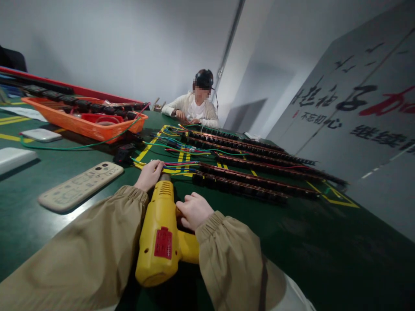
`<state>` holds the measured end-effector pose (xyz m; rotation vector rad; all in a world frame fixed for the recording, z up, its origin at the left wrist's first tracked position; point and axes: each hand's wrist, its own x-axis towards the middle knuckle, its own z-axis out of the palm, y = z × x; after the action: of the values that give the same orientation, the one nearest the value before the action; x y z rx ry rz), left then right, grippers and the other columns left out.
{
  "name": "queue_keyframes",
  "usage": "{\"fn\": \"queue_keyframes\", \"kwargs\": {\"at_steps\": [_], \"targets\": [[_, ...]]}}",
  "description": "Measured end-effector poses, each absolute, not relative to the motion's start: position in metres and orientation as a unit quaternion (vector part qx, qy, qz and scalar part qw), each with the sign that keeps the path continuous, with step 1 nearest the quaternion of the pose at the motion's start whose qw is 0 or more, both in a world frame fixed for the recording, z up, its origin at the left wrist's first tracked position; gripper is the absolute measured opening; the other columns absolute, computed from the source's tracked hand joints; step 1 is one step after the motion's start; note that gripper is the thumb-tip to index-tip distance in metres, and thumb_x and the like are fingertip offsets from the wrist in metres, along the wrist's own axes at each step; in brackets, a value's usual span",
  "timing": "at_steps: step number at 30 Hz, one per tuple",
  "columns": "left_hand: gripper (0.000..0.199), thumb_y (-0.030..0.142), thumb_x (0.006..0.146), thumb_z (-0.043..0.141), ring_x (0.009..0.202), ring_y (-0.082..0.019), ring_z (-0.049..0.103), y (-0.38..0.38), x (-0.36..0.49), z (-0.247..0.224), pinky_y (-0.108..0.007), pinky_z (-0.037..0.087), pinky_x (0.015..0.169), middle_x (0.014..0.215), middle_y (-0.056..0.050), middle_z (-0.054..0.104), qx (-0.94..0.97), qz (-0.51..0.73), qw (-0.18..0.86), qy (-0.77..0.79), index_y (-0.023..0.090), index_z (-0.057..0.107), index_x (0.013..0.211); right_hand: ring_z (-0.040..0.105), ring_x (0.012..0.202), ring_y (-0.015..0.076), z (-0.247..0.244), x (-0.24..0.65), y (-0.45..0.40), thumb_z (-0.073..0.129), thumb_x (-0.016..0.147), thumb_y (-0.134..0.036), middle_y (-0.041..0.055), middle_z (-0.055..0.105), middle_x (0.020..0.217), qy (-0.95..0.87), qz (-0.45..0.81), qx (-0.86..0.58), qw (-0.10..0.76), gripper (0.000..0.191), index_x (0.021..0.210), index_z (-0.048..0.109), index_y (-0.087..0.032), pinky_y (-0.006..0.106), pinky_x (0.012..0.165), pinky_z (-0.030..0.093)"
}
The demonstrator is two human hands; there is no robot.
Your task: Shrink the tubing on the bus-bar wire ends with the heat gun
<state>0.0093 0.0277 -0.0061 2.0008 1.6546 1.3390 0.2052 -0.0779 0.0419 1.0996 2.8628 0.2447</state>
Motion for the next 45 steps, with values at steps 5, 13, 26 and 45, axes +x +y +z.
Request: {"fn": "queue_keyframes", "kwargs": {"at_steps": [5,13,26,45], "targets": [[0.041,0.042,0.087,0.031,0.078,-0.018,0.054,0.026,0.010,-0.006,-0.028,0.040,0.074,0.079,-0.006,0.059,0.730,0.420,0.106,0.529,0.017,0.062,0.076,0.056,0.078,0.0188,0.043,0.218,-0.090,0.058,0.078,-0.029,0.0042,0.064,0.076,0.942,0.074,0.323,0.044,0.015,0.087,0.060,-0.018,0.033,0.075,0.040],[0.037,0.053,0.075,0.052,0.081,-0.018,0.056,0.027,0.015,-0.007,-0.027,0.041,0.073,0.089,-0.005,0.062,0.792,0.334,0.084,0.504,0.019,0.064,0.084,0.056,0.079,0.0182,0.042,0.235,-0.097,0.058,0.079,-0.032,0.0034,0.065,0.077,0.953,0.058,0.294,0.041,0.018,0.088,0.058,-0.018,0.032,0.072,0.038],[0.038,0.054,0.080,0.046,0.080,-0.020,0.057,0.030,0.053,-0.002,-0.027,0.042,0.073,0.083,-0.006,0.063,0.856,0.234,0.032,0.460,0.021,0.064,0.079,0.058,0.079,0.0187,0.041,0.256,-0.111,0.057,0.079,-0.032,0.0050,0.068,0.080,0.962,0.009,0.271,0.037,0.019,0.088,0.057,-0.016,0.031,0.070,0.034],[0.027,0.034,0.065,0.068,0.073,-0.018,0.056,0.119,0.118,0.049,-0.023,0.039,0.068,0.081,-0.003,0.063,0.875,0.125,0.128,0.449,0.017,0.065,0.086,0.057,0.068,0.0138,0.039,0.252,-0.110,0.055,0.079,-0.043,-0.0024,0.069,0.073,0.965,0.039,0.258,0.034,0.023,0.089,0.059,-0.022,0.029,0.063,0.032]]}}
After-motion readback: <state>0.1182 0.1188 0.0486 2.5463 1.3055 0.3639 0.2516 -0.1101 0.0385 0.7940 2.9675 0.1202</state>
